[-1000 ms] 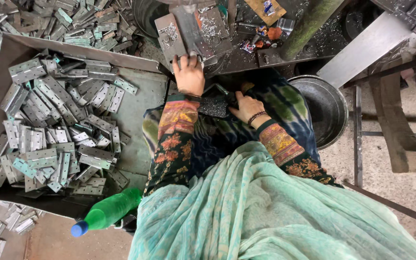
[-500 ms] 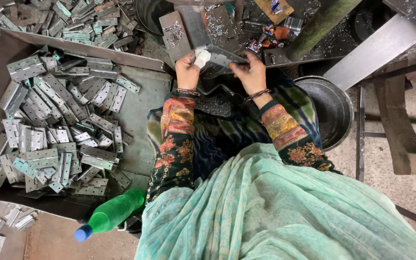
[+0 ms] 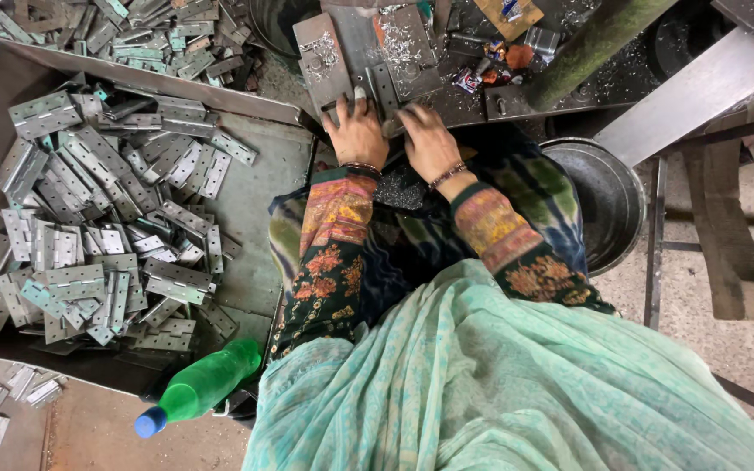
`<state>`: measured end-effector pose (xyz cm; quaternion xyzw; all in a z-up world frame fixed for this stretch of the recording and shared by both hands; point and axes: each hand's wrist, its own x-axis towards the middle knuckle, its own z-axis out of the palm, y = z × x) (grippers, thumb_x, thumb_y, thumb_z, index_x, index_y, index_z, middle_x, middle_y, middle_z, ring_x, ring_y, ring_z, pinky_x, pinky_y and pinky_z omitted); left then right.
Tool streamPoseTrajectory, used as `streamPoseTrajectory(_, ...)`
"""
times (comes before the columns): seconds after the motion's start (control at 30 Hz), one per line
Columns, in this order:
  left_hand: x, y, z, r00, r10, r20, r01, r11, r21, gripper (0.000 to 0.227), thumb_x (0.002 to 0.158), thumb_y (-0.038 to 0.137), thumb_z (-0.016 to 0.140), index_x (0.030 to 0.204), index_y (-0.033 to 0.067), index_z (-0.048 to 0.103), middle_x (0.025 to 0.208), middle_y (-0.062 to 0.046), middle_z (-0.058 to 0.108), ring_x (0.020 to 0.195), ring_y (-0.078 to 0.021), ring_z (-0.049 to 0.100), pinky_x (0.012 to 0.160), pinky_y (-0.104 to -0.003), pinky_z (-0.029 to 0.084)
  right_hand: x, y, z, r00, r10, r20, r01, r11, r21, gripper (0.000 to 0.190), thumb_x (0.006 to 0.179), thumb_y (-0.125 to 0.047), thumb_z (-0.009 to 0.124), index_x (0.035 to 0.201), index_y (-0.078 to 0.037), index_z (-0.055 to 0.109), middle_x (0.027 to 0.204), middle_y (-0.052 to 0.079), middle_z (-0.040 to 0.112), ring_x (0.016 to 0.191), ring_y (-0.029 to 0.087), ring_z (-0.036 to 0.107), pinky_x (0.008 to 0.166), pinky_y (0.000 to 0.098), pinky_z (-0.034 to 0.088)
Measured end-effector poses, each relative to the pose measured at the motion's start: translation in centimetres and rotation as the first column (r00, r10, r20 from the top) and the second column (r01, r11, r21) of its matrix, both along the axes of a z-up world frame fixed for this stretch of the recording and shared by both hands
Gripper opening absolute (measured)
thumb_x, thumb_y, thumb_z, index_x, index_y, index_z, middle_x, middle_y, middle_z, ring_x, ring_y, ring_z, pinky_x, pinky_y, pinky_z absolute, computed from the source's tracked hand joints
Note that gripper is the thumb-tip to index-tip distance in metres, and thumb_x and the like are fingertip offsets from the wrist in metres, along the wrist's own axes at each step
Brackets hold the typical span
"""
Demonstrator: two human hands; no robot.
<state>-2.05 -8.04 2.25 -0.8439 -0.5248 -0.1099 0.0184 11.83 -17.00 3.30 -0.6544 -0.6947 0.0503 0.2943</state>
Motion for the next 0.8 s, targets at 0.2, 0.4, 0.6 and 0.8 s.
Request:
streamPoseTrajectory(0.2,0.9,1.5,-1.0,0.993,0.043,-0.108,-0.046,0.998,-0.03,0.039,0.095,0.031,0.058,0.128,0.0141,0.071,0.148,0.002,0.055,0.144,-0.0316,0.036,0.115,-0.069,0.026,0.6,-7.8,2.1,0.992,-0.079,0.096,0.105,0.947,-0.302,0.062,0.087,-0.028,0.074,0.142,-0.008,0.054,0.131,0.015,0.061,0.121,0.037,0.058,0.097,0.0488,0.052)
streamPoseTrajectory(0.4,1.2,2.5,-0.6,0.998,0.053,-0.019,-0.053,0.998,-0.019,0.043,0.1,0.041,0.057,0.126,0.0098,0.071,0.145,-0.002,0.056,0.141,-0.0334,0.036,0.114,-0.069,0.028,0.5,-12.4,-4.6,0.974,-0.186,0.126,0.225,0.801,-0.555,0.08,0.088,-0.038,0.073,0.156,-0.016,0.037,0.12,0.02,0.065,0.097,0.041,0.069,0.08,0.0517,0.057)
streamPoseTrajectory(0.6,0.6,1.4,-0.9,0.999,0.033,-0.042,-0.032,0.999,0.026,0.04,0.097,0.033,0.059,0.127,0.01,0.071,0.147,0.0,0.053,0.142,-0.0336,0.037,0.115,-0.068,0.027,0.6,-13.2,-8.1,0.973,-0.207,0.102,0.23,0.841,-0.489,0.078,0.088,-0.044,0.073,0.153,-0.016,0.039,0.113,0.022,0.068,0.092,0.042,0.07,0.076,0.0526,0.057)
streamPoseTrajectory(0.8,1.3,3.4,-2.1,0.998,0.047,-0.032,-0.049,0.998,-0.042,0.032,0.097,0.02,0.058,0.125,0.0106,0.072,0.152,0.001,0.05,0.145,-0.0331,0.034,0.118,-0.068,0.025,1.6,-12.0,-3.7,0.979,-0.138,0.152,0.198,0.821,-0.535,0.074,0.089,-0.04,0.072,0.15,-0.012,0.042,0.112,0.021,0.07,0.095,0.042,0.07,0.08,0.0522,0.057)
